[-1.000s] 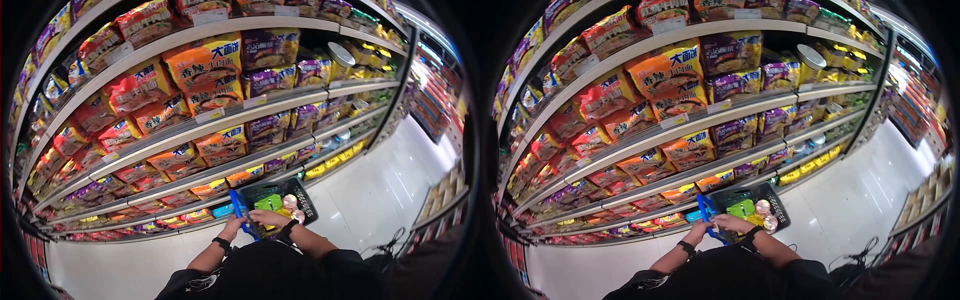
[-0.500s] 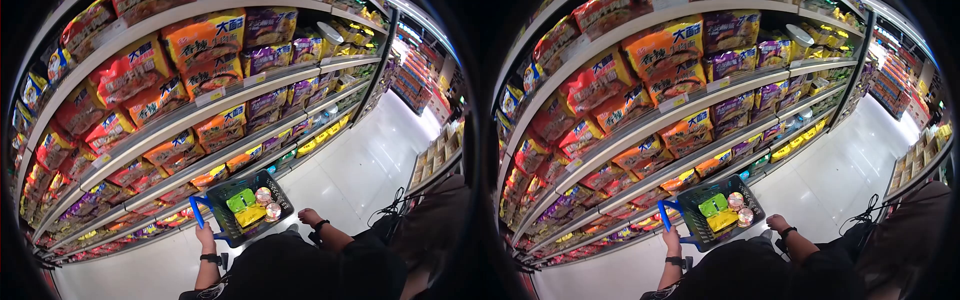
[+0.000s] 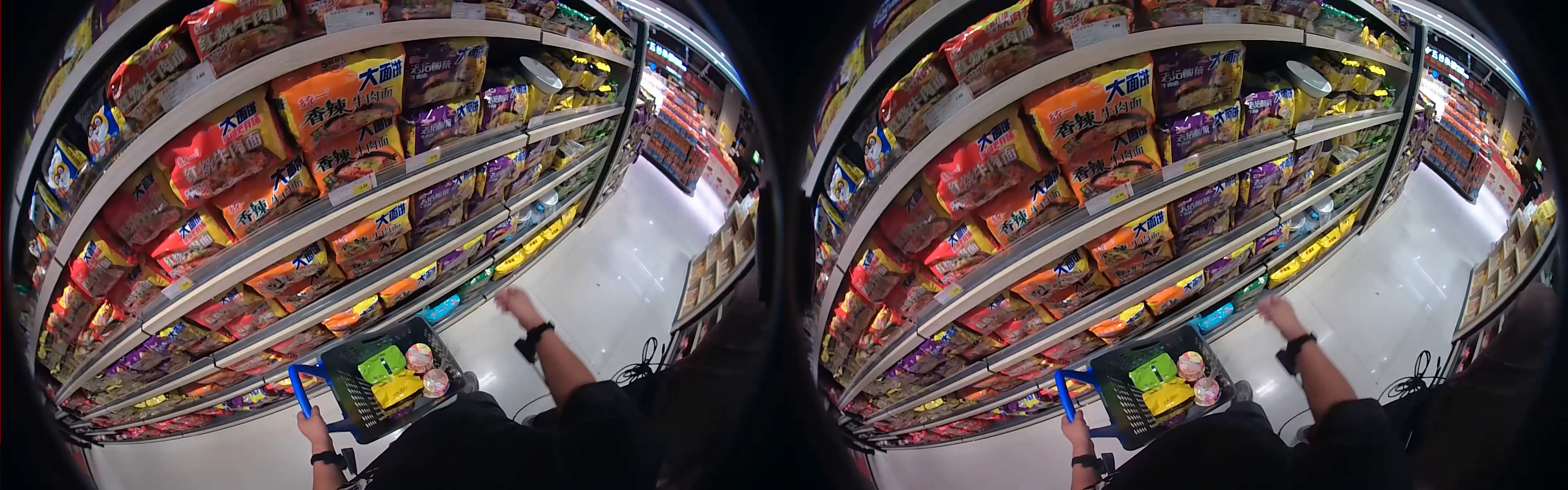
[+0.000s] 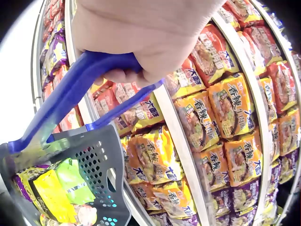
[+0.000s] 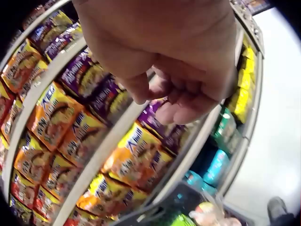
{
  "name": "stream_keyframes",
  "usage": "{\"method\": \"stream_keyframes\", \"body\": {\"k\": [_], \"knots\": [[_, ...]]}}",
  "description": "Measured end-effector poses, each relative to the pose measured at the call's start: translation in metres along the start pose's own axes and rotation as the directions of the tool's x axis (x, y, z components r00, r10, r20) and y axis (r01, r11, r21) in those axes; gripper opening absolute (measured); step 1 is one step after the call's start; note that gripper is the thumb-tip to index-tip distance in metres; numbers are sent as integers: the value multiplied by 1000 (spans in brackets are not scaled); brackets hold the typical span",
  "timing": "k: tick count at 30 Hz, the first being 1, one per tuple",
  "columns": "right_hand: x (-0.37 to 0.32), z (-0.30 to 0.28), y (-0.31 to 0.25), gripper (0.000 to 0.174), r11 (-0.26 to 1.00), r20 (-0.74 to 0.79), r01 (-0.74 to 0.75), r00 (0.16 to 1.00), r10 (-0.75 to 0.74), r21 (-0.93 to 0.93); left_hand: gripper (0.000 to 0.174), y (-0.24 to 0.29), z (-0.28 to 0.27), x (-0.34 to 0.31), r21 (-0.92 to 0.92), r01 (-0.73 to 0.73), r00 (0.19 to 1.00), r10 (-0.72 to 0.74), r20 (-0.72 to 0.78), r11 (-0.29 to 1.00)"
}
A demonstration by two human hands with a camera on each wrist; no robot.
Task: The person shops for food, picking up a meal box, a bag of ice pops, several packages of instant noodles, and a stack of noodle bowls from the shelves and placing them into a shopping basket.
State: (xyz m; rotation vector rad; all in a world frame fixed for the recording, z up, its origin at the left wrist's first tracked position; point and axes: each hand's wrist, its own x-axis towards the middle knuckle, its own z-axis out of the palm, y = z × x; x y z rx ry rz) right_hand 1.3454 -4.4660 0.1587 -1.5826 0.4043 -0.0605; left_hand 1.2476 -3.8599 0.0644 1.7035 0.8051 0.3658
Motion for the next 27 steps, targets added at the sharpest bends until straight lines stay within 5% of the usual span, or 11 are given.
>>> {"method": "stream_keyframes", "body": {"k": [2,3,4,6,10,13,16,20,21,24,27], "knots": [[25,3,-101,18,955,-30,213,974,-223,-205,18,-10,-6,2,54,44,999,-44,-7,998],[55,-7,-127,16,928,36,371,929,-370,-28,20,-15,-9,0,112,50,999,-47,-24,993],[56,-2,-181,17,935,-77,339,934,-348,-105,21,-21,-12,-4,89,38,999,-34,-42,995],[85,-10,-252,24,849,-10,526,850,-527,-53,22,-29,-21,-10,116,83,994,-74,-80,990],[127,-16,-376,30,826,-43,543,831,-554,-155,24,-42,-46,0,201,-98,987,122,-109,975],[158,-21,-441,42,816,-80,567,813,-576,-114,26,-16,-56,4,260,87,979,-34,-203,962],[172,-22,-488,61,791,-143,559,787,-601,-248,26,-22,-64,7,286,4,935,98,-341,958],[170,-24,-522,75,720,-27,497,814,-581,-484,27,-10,-67,0,444,155,866,95,-491,883],[171,-22,-526,78,680,31,471,833,-552,-562,44,-8,-85,-1,518,114,960,40,-277,848],[173,-21,-534,96,529,170,416,877,-450,-740,51,-8,-84,-6,526,316,913,-101,-396,790],[176,-11,-532,71,477,174,426,857,-486,-769,53,29,-67,-34,552,332,862,-8,-507,765]]}}
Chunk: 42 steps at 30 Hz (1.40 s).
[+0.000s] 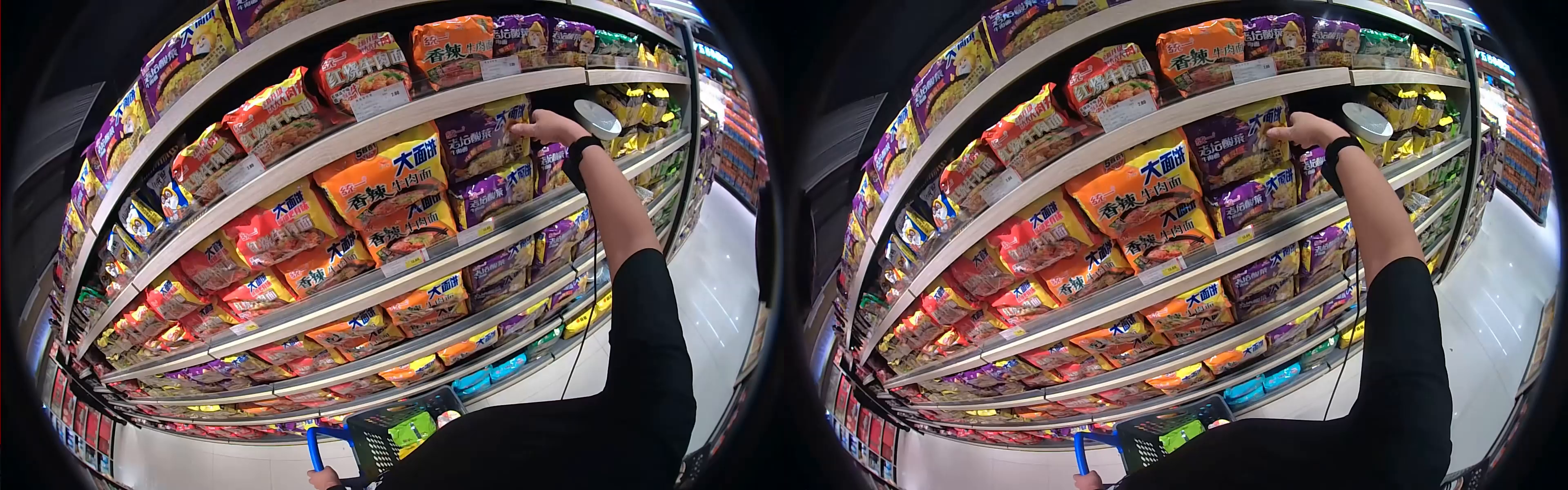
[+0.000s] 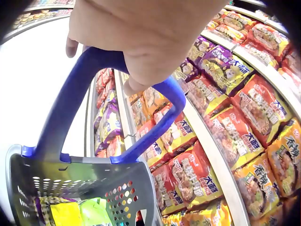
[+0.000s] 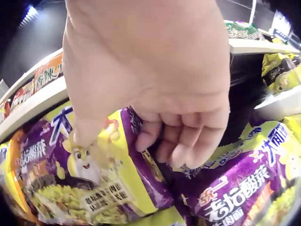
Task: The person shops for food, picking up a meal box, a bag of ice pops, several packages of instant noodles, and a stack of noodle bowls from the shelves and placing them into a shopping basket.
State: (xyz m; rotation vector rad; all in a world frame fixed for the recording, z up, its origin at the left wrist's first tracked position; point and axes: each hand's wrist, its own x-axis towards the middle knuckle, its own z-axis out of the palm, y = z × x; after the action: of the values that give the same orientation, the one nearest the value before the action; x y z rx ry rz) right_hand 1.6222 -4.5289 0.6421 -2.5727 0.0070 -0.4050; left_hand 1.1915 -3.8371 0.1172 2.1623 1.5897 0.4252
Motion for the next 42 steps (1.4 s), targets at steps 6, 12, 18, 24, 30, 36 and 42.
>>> {"method": "stream_keyframes", "body": {"k": [6,12,18,24,30,36,42], "knots": [[11,14,20,43,966,-52,216,976,-211,141,44,-15,18,28,-43,-43,996,46,77,998],[-13,11,20,34,914,-50,273,961,-271,301,36,-22,34,40,-121,-45,983,65,170,992],[-21,41,39,32,845,-202,348,936,-289,406,31,-48,33,60,-172,-26,959,73,274,985],[-43,54,52,42,886,-336,439,865,-373,146,21,-48,54,51,-150,24,997,-13,73,988],[-79,60,45,36,817,-495,558,756,-428,146,22,-28,32,33,-173,39,997,-27,71,984],[-111,53,43,31,706,-627,553,753,-197,442,21,-29,33,32,-146,35,996,-23,84,989],[-164,38,24,23,692,-638,501,767,-75,520,25,-28,30,34,-121,22,994,-8,111,992]]}}
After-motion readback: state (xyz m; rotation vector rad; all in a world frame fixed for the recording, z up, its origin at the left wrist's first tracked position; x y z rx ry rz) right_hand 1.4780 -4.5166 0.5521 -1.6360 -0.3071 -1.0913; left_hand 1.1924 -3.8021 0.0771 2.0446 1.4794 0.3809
